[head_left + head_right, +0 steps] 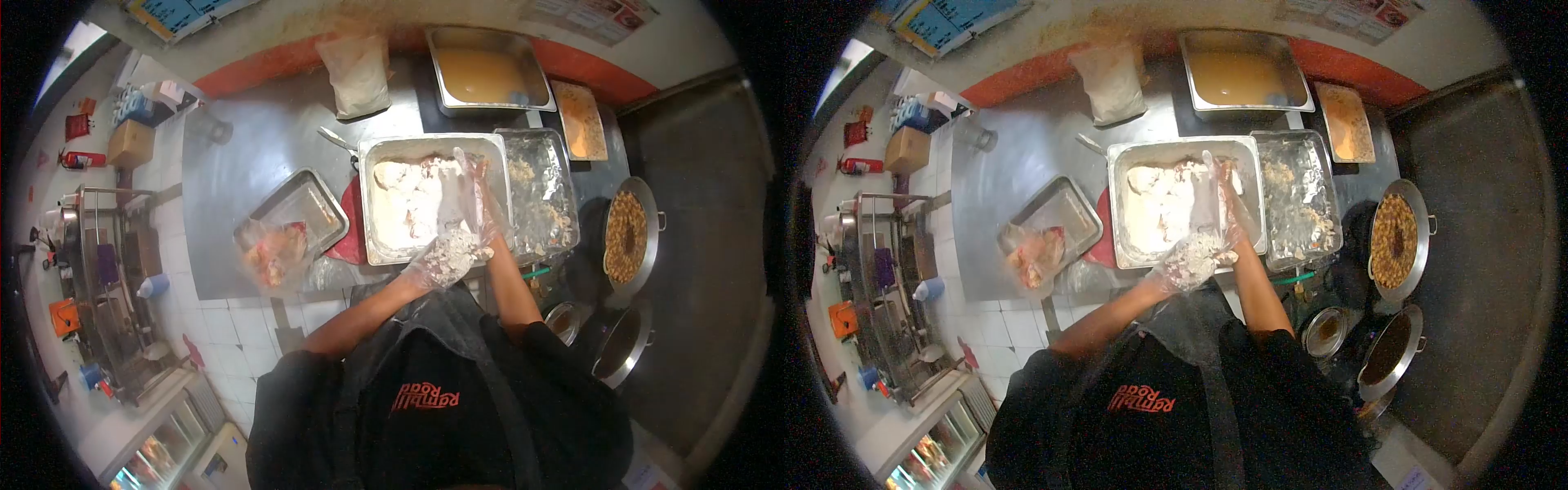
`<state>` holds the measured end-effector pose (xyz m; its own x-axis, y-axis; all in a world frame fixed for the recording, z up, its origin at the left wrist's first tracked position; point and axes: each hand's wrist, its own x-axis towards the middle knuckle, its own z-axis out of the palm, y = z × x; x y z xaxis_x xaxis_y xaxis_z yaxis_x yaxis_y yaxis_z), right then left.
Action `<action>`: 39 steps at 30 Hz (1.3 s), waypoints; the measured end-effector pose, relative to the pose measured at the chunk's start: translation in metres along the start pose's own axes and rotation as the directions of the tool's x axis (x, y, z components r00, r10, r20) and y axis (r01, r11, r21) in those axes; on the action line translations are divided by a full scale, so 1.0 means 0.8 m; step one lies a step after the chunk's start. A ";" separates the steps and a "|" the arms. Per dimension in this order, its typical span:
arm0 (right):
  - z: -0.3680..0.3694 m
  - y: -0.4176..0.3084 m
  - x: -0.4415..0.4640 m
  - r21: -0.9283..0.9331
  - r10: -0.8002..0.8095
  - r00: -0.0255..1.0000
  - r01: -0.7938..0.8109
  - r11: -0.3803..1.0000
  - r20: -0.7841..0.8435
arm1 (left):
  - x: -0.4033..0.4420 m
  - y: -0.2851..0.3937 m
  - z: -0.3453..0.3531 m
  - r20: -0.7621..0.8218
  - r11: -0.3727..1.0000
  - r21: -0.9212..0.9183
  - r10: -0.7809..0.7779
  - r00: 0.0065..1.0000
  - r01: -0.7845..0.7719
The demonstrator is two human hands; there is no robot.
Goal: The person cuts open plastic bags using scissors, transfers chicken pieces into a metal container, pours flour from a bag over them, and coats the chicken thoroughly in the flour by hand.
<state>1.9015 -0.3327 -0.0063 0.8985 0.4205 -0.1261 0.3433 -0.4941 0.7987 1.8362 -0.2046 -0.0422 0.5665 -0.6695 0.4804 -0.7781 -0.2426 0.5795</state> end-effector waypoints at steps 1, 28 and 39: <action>0.030 -0.007 0.009 0.331 0.099 0.994 -0.107 0.937 0.042 | 0.013 -0.001 -0.005 -0.068 0.977 -0.174 -0.140 0.988 0.127; 0.170 -0.021 0.091 0.658 -0.343 0.870 -0.492 -0.570 0.353 | -0.050 -0.319 0.100 0.192 0.803 -0.006 -0.584 0.789 0.596; 0.062 -0.023 -0.038 0.861 -0.496 0.852 0.121 0.494 0.164 | -0.069 -0.096 0.021 0.621 0.896 0.224 -0.434 0.653 0.383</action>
<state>1.8812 -0.3743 -0.0464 0.6404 0.4785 -0.6008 0.5141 -0.8482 -0.1276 1.8603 -0.1607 -0.1241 0.5392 -0.7677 -0.3462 -0.5412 -0.6308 0.5561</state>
